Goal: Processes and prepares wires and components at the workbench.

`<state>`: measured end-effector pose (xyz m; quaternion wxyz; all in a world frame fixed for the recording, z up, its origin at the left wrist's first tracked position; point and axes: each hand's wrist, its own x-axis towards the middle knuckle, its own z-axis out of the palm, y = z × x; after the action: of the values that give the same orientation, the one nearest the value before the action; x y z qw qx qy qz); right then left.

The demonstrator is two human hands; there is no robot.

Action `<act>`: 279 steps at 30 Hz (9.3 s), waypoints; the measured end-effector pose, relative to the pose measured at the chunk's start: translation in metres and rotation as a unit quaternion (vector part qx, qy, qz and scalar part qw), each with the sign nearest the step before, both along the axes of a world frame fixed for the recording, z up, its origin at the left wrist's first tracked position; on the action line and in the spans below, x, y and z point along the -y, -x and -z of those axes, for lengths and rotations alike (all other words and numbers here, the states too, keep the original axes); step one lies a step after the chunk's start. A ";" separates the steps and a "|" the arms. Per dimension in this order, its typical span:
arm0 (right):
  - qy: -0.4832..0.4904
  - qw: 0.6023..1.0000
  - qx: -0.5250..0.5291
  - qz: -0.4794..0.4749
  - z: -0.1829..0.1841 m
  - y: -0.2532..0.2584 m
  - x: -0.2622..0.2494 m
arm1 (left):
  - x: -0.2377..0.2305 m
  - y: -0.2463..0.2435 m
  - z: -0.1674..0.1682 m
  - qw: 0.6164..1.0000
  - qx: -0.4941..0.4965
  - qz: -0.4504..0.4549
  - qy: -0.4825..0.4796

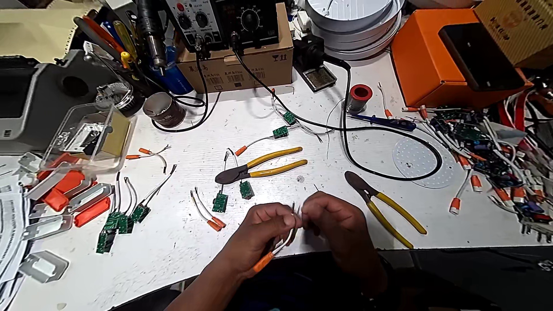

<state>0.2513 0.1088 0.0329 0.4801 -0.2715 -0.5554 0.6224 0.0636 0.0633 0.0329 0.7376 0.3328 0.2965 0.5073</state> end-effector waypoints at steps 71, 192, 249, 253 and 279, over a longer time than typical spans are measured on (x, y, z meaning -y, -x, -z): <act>-0.253 0.918 0.248 0.179 0.011 0.010 0.035 | -0.004 -0.024 0.001 0.956 -0.125 -0.236 -0.120; 0.040 0.998 -0.018 0.045 -0.011 -0.005 0.009 | 0.000 -0.021 -0.017 0.949 -0.247 -0.094 -0.171; -0.229 0.735 0.594 0.234 0.020 -0.113 -0.007 | -0.021 -0.015 -0.020 0.954 -0.203 -0.184 -0.122; -0.114 0.842 0.463 0.253 0.015 -0.116 -0.003 | -0.021 -0.014 -0.023 0.961 -0.191 -0.168 -0.108; -0.154 0.900 0.397 0.092 -0.010 -0.072 0.045 | -0.033 -0.033 -0.038 0.957 -0.210 -0.091 -0.177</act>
<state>0.3232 0.0643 0.0429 0.3104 -0.4691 -0.7613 0.3226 0.0964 0.0962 0.0705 0.5388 0.5287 0.3793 0.5351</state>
